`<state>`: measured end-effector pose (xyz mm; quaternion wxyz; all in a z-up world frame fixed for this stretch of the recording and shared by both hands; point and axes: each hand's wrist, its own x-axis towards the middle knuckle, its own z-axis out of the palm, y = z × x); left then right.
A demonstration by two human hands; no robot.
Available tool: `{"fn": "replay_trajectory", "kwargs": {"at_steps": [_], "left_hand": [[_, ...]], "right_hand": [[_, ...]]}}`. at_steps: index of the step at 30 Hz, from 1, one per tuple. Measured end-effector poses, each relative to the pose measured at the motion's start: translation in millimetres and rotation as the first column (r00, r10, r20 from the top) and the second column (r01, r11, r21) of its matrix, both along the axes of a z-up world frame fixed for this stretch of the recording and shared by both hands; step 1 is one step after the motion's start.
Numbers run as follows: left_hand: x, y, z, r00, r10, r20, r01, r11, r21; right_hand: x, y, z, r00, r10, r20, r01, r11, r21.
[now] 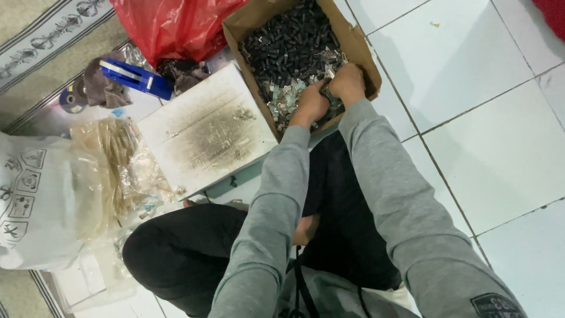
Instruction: Organizing and bagging small metal components from a storage box while sitting on the floor.
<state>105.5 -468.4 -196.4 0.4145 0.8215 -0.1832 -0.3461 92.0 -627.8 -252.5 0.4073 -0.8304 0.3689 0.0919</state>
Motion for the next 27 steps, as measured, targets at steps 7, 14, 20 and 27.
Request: {"fn": "replay_trajectory", "kwargs": {"at_steps": [7, 14, 20, 27], "left_hand": [[4, 0, -11, 0.997, 0.031, -0.066, -0.034, 0.998, -0.05], [3, 3, 1, 1.0, -0.016, 0.008, 0.016, 1.0, -0.004], [-6, 0, 28, 0.996, 0.043, 0.075, -0.043, 0.999, 0.003], [-16, -9, 57, 0.94, 0.133, 0.314, -0.16, 0.985, 0.061]], "right_hand": [[2, 7, 22, 1.0, 0.022, 0.01, -0.023, 0.998, 0.055], [17, 2, -10, 0.987, 0.128, -0.099, -0.128, 0.992, 0.009], [12, -5, -13, 0.994, 0.074, -0.079, -0.071, 0.997, 0.044], [3, -16, -25, 0.999, 0.041, -0.012, -0.04, 0.994, 0.104]]}}
